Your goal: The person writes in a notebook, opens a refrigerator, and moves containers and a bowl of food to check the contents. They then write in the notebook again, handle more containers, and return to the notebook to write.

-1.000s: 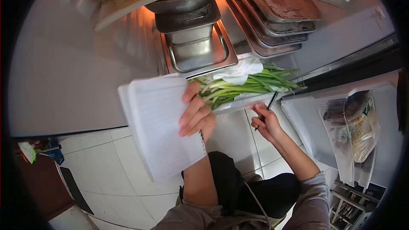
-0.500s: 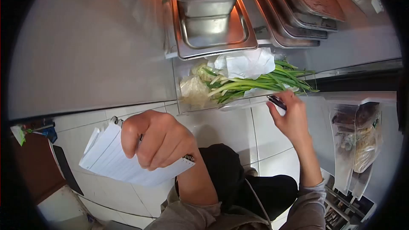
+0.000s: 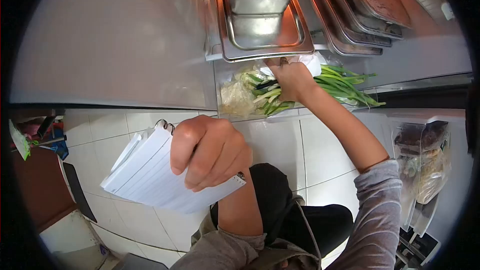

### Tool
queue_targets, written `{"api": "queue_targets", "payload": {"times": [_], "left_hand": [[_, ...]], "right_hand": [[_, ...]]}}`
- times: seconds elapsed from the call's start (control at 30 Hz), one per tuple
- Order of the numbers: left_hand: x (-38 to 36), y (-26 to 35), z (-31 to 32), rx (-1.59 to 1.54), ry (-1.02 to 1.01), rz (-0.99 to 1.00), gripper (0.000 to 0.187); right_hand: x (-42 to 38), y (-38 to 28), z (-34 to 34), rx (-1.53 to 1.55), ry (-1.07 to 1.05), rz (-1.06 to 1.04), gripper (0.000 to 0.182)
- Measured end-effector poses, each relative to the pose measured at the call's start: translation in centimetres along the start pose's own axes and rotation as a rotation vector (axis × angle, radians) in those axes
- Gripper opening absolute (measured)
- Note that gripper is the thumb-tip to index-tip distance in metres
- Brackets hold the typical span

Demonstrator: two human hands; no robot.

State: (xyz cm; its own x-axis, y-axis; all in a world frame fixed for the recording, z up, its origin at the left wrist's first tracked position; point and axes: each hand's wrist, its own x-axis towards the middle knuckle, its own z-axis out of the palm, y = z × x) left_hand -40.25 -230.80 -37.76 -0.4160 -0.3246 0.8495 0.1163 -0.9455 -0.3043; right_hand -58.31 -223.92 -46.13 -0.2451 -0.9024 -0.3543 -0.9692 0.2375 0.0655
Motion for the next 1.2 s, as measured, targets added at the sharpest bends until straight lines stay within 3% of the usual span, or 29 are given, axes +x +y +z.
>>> {"api": "queue_targets", "payload": {"times": [0.03,0.13,0.27,0.47,0.6,0.63,0.8,0.83,0.9,0.97,1.03,1.07,1.2], "left_hand": [[0.0,0.0,0.1,0.019,0.023,-0.012,0.016],[0.2,0.1,0.5,0.049,0.039,-0.022,0.016],[0.1,0.8,1.3,0.081,0.029,0.017,0.017],[0.0,1.1,0.9,0.071,0.006,0.034,0.019],[0.0,1.1,0.9,0.082,0.013,0.039,0.019],[0.0,1.3,0.9,0.081,0.004,0.022,0.019],[0.0,1.3,1.2,0.086,-0.002,0.018,0.019],[0.0,1.2,1.3,0.075,-0.003,0.009,0.019],[0.1,1.2,1.2,0.061,-0.007,0.003,0.018],[0.0,1.1,1.4,0.065,0.014,-0.014,0.018],[0.1,1.1,1.3,0.058,0.003,-0.008,0.018],[0.1,1.0,1.3,0.062,-0.006,0.005,0.018],[0.2,1.0,1.5,0.062,0.004,0.011,0.018]], "right_hand": [[0.2,0.3,0.3,0.003,-0.001,0.004,0.085],[0.7,2.6,1.0,0.013,0.191,-0.077,0.049],[-2.5,4.6,-2.8,0.148,0.043,0.066,0.052],[-7.4,7.2,-2.1,0.46,0.436,0.027,0.065],[-10.7,7.8,-2.5,0.701,0.561,0.093,0.057],[-11.5,7.9,-2.2,0.623,0.669,0.051,0.057],[-15.2,9.4,-0.4,0.879,0.692,0.16,0.062],[-15.8,10.9,1.2,0.925,0.724,0.258,0.062],[-16.6,12.2,2.3,0.836,0.82,0.311,0.064],[-17.7,13.5,3.0,0.791,0.833,0.298,0.061],[-17.9,13.5,1.5,0.702,0.696,0.377,0.05],[-17.8,12.8,0.4,0.713,0.676,0.396,0.034],[-17.6,11.9,-0.4,0.748,0.703,0.425,0.025]]}}
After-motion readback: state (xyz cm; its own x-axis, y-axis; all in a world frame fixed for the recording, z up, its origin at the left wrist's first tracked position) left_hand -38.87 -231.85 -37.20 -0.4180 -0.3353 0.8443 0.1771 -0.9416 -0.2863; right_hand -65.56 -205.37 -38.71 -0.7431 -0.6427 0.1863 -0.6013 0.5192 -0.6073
